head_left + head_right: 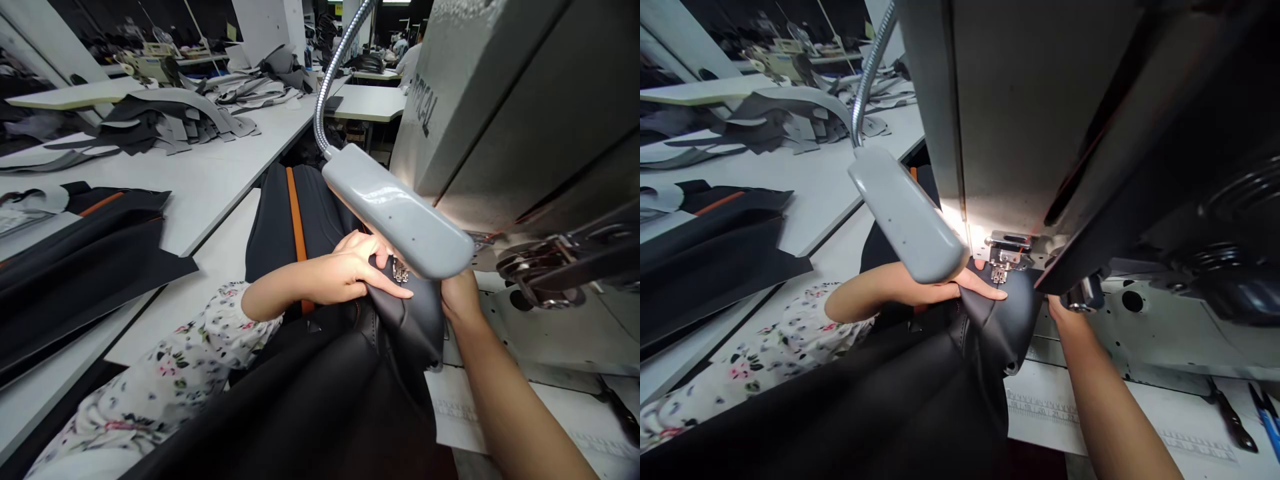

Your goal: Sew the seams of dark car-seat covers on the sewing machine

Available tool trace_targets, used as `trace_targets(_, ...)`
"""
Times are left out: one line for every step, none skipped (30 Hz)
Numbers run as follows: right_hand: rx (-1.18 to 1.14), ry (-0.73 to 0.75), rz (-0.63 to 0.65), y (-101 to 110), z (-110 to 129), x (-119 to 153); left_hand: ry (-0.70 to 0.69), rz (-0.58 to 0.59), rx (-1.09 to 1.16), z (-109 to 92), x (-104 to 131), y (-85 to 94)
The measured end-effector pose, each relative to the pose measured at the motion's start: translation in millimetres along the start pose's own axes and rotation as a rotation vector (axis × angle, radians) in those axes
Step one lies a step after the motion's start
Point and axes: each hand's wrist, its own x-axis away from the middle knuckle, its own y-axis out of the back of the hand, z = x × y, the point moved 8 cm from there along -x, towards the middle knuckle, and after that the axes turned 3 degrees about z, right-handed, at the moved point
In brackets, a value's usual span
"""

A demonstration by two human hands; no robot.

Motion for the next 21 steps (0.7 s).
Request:
trace_targets(0.022,0.008,-0.021,7,5,8,0.020,-0.019,-0.007,-5,6,2.5)
trace_targets(0.047,0.015,-0.047,18,11,21,0.030,-0.039,-0.004,-13,14,5.0)
trace_targets(0.068,0.016,-0.053,31,16,40,0.016,-0.047,0.018,-23,23,6.1)
trace_targets(0.086,0.014,-0.050,45,21,62,-0.019,-0.030,0.060,-36,34,4.6)
trace_targets(0.102,-0.012,0.029,53,24,86,-0.069,0.007,0.124,-50,46,0.9)
trace_targets(0.089,-0.064,0.217,50,24,111,-0.128,0.055,0.202,-63,58,-4.1)
trace_targets(0.052,-0.123,0.465,37,23,139,-0.188,0.101,0.290,-75,70,-9.2)
trace_targets(-0.009,-0.191,0.690,23,24,167,-0.241,0.122,0.373,-85,81,-12.5)
trace_targets(-0.076,-0.251,0.814,10,26,187,-0.264,0.105,0.429,-90,90,-13.4)
trace_targets(-0.121,-0.248,0.917,-5,33,201,-0.257,0.056,0.438,-90,97,-12.6)
trace_targets(-0.145,-0.191,0.974,-20,41,207,-0.225,-0.003,0.388,-87,102,-11.4)
trace_targets(-0.131,-0.083,0.984,-34,52,207,-0.173,-0.060,0.277,-81,104,-10.1)
trace_targets(-0.104,0.029,0.986,-46,62,206,-0.115,-0.115,0.126,-74,104,-8.3)
trace_targets(-0.069,0.130,0.973,-56,70,205,-0.065,-0.153,-0.034,-68,102,-6.9)
trace_targets(-0.032,0.200,0.954,-62,76,203,-0.044,-0.168,-0.169,-63,97,-6.8)
trace_targets(-0.005,0.240,0.944,-64,80,203,-0.061,-0.165,-0.261,-60,90,-8.5)
trace_targets(0.016,0.265,0.939,-64,83,204,-0.101,-0.152,-0.310,-59,82,-11.6)
trace_targets(0.041,0.298,0.928,-59,87,206,-0.159,-0.138,-0.324,-59,73,-15.3)
trace_targets(0.070,0.332,0.911,-52,91,207,-0.224,-0.121,-0.321,-60,65,-19.9)
trace_targets(0.097,0.361,0.890,-42,94,207,-0.280,-0.113,-0.319,-60,59,-24.3)
trace_targets(0.114,0.381,0.870,-31,97,207,-0.318,-0.121,-0.324,-60,54,-27.7)
